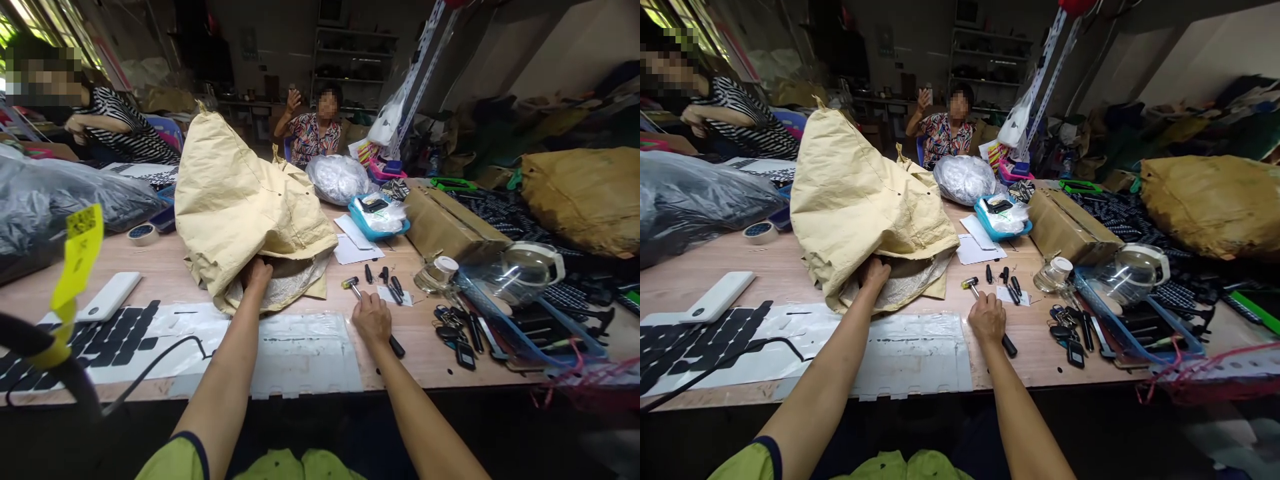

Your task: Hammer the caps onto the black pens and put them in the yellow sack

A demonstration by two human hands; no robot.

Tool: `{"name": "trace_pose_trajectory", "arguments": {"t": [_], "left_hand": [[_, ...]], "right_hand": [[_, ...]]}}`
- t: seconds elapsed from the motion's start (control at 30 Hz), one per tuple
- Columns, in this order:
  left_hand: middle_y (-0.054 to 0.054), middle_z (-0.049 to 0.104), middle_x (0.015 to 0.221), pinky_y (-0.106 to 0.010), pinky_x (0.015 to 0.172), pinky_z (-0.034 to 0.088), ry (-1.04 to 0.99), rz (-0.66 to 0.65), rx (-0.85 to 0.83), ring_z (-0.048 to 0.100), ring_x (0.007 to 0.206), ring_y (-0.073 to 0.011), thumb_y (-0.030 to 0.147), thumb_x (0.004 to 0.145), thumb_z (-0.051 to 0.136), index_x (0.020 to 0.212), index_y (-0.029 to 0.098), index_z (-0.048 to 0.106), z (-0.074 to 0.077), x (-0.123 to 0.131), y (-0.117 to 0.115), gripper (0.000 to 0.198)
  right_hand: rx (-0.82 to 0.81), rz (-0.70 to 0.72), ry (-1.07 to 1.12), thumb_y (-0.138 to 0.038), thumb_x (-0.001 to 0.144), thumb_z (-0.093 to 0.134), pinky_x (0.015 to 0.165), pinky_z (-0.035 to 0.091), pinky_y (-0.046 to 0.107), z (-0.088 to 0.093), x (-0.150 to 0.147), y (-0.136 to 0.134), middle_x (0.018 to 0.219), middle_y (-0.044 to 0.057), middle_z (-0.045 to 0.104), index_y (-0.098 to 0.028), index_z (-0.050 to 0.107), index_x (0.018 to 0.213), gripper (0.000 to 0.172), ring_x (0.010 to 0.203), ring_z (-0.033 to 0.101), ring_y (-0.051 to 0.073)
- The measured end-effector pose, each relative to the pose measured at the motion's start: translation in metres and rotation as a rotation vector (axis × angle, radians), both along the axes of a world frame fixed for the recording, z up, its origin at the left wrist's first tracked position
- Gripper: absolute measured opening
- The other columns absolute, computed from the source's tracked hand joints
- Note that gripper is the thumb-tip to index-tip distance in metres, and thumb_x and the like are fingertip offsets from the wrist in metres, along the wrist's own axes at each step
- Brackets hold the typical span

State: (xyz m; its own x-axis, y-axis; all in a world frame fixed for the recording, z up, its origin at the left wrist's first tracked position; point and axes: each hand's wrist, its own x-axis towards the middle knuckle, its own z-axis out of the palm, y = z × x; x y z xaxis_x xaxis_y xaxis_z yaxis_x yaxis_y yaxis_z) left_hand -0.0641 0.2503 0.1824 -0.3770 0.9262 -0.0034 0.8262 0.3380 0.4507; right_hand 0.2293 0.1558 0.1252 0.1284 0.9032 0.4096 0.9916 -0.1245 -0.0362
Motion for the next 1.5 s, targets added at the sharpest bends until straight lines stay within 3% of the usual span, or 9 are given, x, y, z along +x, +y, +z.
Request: {"name": "trace_pose_trajectory", "arguments": {"t": [0.17,0.4,0.5,0.67,0.73,0.87,1.13,1.27,1.5], "left_hand": [[-0.02,0.06,0.131,-0.048,0.096,0.049,0.052,-0.045,0.064,0.057,0.119,-0.0377,0.023,0.087,0.05,0.123,0.018,0.066,0.002,0.019,-0.035,0.04],[-0.015,0.044,0.152,-0.05,0.112,0.038,0.022,-0.182,0.227,0.039,0.14,-0.0382,0.018,0.085,0.06,0.114,0.022,0.071,-0.016,0.028,-0.07,0.031],[-0.016,0.06,0.131,-0.047,0.105,0.043,0.032,-0.23,0.339,0.053,0.124,-0.0335,0.024,0.093,0.053,0.116,0.021,0.07,-0.016,0.037,-0.087,0.028],[-0.006,0.065,0.096,-0.031,0.083,0.048,-0.036,-0.704,0.22,0.062,0.094,-0.0221,0.028,0.091,0.061,0.105,0.024,0.071,-0.02,0.065,-0.121,0.018],[-0.005,0.063,0.094,-0.03,0.08,0.048,-0.062,-0.782,0.157,0.061,0.094,-0.0215,0.029,0.088,0.066,0.1,0.025,0.072,-0.026,0.073,-0.13,0.014],[-0.004,0.061,0.095,-0.031,0.082,0.048,-0.131,-0.749,0.121,0.059,0.097,-0.0219,0.033,0.084,0.071,0.101,0.026,0.072,-0.034,0.07,-0.13,0.018],[-0.003,0.061,0.096,-0.033,0.086,0.049,-0.302,-0.732,0.136,0.06,0.094,-0.0214,0.026,0.073,0.079,0.104,0.022,0.071,-0.033,0.049,-0.129,0.033],[-0.004,0.062,0.092,-0.035,0.086,0.048,-0.242,-0.63,0.245,0.059,0.093,-0.0232,0.026,0.07,0.081,0.094,0.02,0.071,-0.038,0.051,-0.136,0.027],[-0.003,0.064,0.085,-0.036,0.084,0.048,-0.277,-0.598,0.212,0.059,0.088,-0.0221,0.022,0.069,0.08,0.088,0.021,0.073,-0.041,0.051,-0.129,0.021]], "right_hand": [[-0.002,-0.001,0.004,-0.019,0.088,0.049,0.068,0.033,0.032,0.001,-0.002,0.001,0.089,0.009,0.057,-0.018,0.068,0.105,0.026,0.085,0.048,0.021],[-0.016,-0.009,0.028,-0.018,0.09,0.048,0.069,0.032,0.031,0.002,-0.005,0.003,0.091,0.009,0.058,-0.018,0.068,0.108,0.027,0.086,0.05,0.021],[-0.026,-0.011,0.041,-0.019,0.09,0.048,0.07,0.032,0.031,0.004,-0.006,0.003,0.092,0.009,0.058,-0.019,0.068,0.108,0.027,0.086,0.05,0.022],[-0.063,-0.017,0.053,-0.02,0.092,0.046,0.071,0.033,0.032,0.01,-0.009,0.003,0.095,0.01,0.059,-0.018,0.067,0.109,0.028,0.089,0.05,0.023],[-0.072,-0.019,0.057,-0.02,0.092,0.045,0.072,0.034,0.032,0.011,-0.01,0.003,0.095,0.011,0.059,-0.018,0.067,0.11,0.028,0.089,0.05,0.023],[-0.079,-0.023,0.06,-0.02,0.092,0.046,0.072,0.034,0.032,0.01,-0.01,0.003,0.095,0.011,0.059,-0.018,0.067,0.109,0.027,0.089,0.05,0.023],[-0.083,-0.026,0.066,-0.02,0.092,0.045,0.071,0.033,0.032,0.011,-0.01,0.004,0.096,0.011,0.059,-0.017,0.067,0.109,0.028,0.089,0.05,0.023],[-0.077,-0.025,0.059,-0.02,0.092,0.046,0.07,0.033,0.032,0.01,-0.008,0.004,0.096,0.011,0.058,-0.018,0.067,0.111,0.028,0.089,0.049,0.023],[-0.088,-0.021,0.084,-0.02,0.093,0.046,0.072,0.035,0.031,0.012,-0.007,0.004,0.096,0.011,0.059,-0.017,0.069,0.11,0.029,0.089,0.051,0.023]]}}
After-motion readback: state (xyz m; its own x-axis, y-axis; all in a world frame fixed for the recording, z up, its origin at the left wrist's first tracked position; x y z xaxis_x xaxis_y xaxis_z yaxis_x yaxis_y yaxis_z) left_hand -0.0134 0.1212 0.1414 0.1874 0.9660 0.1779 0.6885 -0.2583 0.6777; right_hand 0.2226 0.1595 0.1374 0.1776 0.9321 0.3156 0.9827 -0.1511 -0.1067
